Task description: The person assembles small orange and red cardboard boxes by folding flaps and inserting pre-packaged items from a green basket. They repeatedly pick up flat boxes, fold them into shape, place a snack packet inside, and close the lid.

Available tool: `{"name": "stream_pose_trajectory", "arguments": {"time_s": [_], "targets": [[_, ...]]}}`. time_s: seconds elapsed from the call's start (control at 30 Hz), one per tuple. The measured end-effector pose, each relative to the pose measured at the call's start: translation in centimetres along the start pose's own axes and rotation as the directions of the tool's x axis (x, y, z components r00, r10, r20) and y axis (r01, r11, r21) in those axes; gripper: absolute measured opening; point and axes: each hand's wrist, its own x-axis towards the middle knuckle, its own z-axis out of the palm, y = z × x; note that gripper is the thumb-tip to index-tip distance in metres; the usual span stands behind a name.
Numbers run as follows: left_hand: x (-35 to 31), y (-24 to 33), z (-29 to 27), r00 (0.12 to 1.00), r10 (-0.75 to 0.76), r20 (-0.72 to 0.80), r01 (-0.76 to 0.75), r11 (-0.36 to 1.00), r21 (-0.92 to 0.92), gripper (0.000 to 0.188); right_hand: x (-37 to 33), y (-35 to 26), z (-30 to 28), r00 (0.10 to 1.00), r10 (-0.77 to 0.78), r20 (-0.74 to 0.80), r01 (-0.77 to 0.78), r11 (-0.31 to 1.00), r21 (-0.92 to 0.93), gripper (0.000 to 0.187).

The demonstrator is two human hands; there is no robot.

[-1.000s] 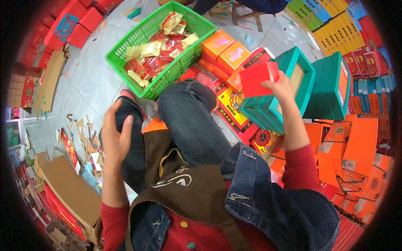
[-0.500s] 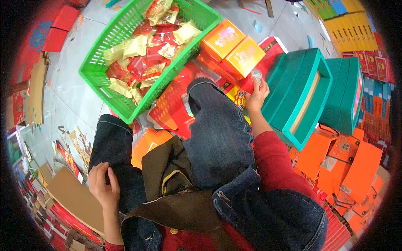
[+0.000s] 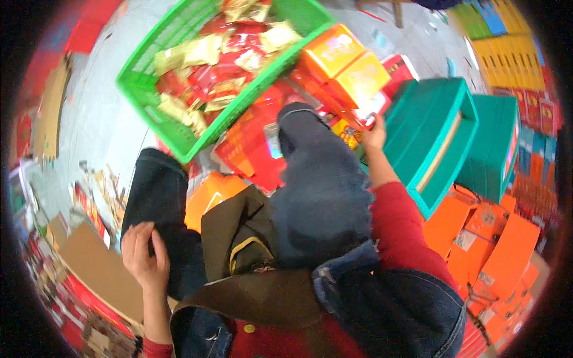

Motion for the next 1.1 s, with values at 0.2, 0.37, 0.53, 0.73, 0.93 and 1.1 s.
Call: {"name": "stream_pose_trajectory", "arguments": {"time_s": [0.2, 0.37, 0.53, 0.73, 0.93, 1.1], "targets": [[-0.9, -1.0, -0.3, 0.994, -0.041, -0.102, 0.033, 0.997, -0.076, 0.014, 5.1, -16.6, -9.8, 0.865, -0.321, 0.385, 0.160, 0.905, 0.395, 0.015], [-2.2, -2.4, -0.7, 0.973, -0.086, -0.215, 0.056, 0.988, -0.142, 0.013, 2.2, -34.6, -8.9, -0.074, -0.424, 0.903, 0.586, 0.714, 0.383, 0.028], [-3.5, -4.0, -0.9, 0.957, -0.181, -0.227, 0.123, 0.961, -0.247, 0.012, -6.9, -31.4, 8.6, 0.148, 0.059, 0.987, 0.764, 0.627, -0.152, 0.090], [-3.5, -5.6, -0.8, 0.950, -0.158, -0.269, 0.072, 0.950, -0.303, 0.016, -16.7, -23.9, 17.1, 0.861, 0.317, 0.396, 0.046, 0.729, -0.683, 0.098], [-4.1, -6.8, -1.3, 0.944, -0.173, -0.280, 0.077, 0.943, -0.323, 0.018, -16.7, -20.5, 16.8, 0.873, 0.057, 0.485, 0.215, 0.847, -0.487, 0.066], [-4.3, -6.5, -0.5, 0.905, -0.172, -0.390, -0.005, 0.911, -0.412, 0.016, -15.2, -24.0, 12.3, 0.782, -0.212, 0.587, 0.381, 0.907, -0.180, 0.025]]}}
